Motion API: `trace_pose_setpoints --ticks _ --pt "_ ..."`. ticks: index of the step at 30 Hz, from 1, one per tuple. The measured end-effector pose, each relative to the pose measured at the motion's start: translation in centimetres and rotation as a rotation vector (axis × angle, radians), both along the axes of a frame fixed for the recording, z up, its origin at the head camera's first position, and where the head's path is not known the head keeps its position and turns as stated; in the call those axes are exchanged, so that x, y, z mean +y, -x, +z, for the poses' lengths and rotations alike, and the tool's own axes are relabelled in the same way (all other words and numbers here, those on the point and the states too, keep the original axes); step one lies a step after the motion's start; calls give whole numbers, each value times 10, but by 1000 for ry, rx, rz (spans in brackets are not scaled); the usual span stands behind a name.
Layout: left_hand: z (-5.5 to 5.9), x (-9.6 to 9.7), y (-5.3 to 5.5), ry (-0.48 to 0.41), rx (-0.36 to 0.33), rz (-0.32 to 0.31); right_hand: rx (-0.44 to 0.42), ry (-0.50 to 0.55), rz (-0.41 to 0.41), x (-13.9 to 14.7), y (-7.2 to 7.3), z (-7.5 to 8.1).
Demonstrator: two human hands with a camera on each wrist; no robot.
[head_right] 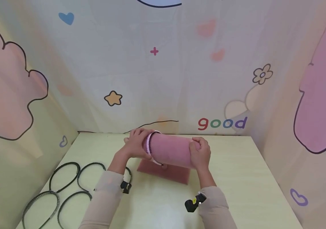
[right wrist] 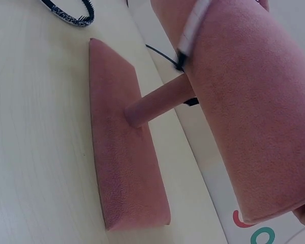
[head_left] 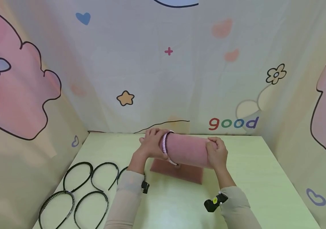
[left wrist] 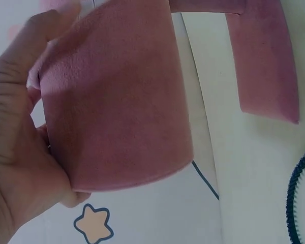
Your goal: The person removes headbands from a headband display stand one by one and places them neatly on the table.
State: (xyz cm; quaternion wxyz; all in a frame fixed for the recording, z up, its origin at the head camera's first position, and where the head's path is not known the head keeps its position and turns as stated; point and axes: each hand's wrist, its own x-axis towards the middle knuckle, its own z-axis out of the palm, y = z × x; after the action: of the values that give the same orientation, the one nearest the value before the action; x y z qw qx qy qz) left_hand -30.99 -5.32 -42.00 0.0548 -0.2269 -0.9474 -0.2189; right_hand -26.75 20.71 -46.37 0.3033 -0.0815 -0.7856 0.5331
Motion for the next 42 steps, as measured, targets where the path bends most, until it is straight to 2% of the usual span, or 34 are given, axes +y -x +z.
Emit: trace_pose_setpoints --ticks 4,9,14,18,23,29,37,42 --pt "0 -4 0 -83 -25 -31 -4 -7 -2 1 0 1" --pt "1 -5 0 -130 -48 -51 1 1 0 2 0 3" --pt "3 -7 2 -107 -60 -44 2 -20 22 1 1 3" --pt "4 -8 2 -57 -57 -71 5 -32 24 2 2 3" --pt "5 -9 2 -56 -63 -87 12 -31 30 2 1 3" --pt "2 -16 4 -149 -68 -88 18 -15 36 1 1 4" --pt "-13 -28 9 -299 -75 -133 2 2 25 3 0 4" --pt "-16 -34 10 -352 -119 -119 -18 9 30 3 0 2"
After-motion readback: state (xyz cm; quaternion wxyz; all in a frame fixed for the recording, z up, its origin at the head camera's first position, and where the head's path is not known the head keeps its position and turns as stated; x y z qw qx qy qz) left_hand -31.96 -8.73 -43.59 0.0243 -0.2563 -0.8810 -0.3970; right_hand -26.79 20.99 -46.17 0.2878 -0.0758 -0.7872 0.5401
